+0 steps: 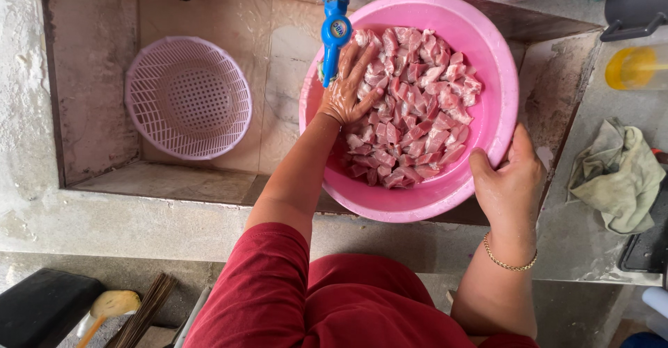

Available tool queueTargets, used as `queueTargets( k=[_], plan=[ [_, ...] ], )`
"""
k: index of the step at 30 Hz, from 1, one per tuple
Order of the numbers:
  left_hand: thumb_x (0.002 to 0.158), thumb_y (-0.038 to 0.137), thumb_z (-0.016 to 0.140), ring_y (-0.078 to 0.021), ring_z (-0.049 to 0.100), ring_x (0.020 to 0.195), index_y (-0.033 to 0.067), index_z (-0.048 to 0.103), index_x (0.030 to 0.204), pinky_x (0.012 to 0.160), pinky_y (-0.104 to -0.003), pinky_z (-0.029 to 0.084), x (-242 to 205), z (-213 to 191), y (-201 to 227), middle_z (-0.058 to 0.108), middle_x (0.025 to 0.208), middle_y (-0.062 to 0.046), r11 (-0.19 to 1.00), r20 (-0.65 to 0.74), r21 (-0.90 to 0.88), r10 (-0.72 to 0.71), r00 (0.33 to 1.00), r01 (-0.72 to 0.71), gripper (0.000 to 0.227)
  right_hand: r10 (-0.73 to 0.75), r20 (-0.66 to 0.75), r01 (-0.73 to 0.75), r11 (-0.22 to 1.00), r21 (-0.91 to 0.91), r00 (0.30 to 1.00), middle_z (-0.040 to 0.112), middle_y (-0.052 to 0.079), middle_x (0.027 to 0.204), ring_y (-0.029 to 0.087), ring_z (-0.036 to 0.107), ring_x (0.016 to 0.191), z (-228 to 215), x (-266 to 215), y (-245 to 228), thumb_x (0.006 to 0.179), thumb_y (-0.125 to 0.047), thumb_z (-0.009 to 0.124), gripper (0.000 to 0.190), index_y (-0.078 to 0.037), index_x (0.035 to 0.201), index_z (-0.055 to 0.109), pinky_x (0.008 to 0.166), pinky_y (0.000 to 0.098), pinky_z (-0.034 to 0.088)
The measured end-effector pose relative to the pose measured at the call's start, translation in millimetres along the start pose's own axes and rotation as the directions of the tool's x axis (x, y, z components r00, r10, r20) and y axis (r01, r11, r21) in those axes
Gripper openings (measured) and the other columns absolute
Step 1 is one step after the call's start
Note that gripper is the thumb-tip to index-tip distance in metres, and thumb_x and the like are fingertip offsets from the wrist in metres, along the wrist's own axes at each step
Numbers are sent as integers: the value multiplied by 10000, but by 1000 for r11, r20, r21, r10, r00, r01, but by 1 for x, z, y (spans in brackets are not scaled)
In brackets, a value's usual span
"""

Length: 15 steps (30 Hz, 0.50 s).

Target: The person washes pieces of meat in a pink bowl under a blue faucet, adds seasoning from various containers, and then mixes the meat and seasoning by hand.

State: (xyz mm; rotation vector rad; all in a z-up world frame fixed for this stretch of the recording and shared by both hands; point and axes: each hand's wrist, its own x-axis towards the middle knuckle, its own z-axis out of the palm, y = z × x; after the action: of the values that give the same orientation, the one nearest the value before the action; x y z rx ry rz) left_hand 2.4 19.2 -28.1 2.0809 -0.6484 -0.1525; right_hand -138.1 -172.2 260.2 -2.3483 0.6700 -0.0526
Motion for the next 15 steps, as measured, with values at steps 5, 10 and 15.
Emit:
queueTargets(
  k=[5,10,15],
  plan=[
    [946,545,656,-446,288,1556,176,319,1642,1276,-548,244,0,-4,0,272,1673,-237,999,4,-45,-20,1000,20,856,-9,-4,9,1000,-27,1000,772,147,1083,195,762,981,2,1,-7,896,-15,695,390,3,1281,629,868,323,560],
    [951,546,651,-440,299,1557,162,295,1647,1270,-541,258,-3,-10,1,270,1679,-244,994,15,-106,-31,999,32,871,-36,-1,36,999,5,999,770,148,1102,186,759,1004,7,1,-15,905,-9,685,392,10,1292,623,881,313,556],
    [975,548,634,-423,287,1581,149,268,1659,1288,-526,256,-4,-15,-3,302,1689,-224,988,-9,-153,-12,1000,11,873,-45,6,44,998,49,999,769,151,1124,165,748,1019,11,1,-20,921,8,687,377,30,1290,610,882,295,556]
  ],
)
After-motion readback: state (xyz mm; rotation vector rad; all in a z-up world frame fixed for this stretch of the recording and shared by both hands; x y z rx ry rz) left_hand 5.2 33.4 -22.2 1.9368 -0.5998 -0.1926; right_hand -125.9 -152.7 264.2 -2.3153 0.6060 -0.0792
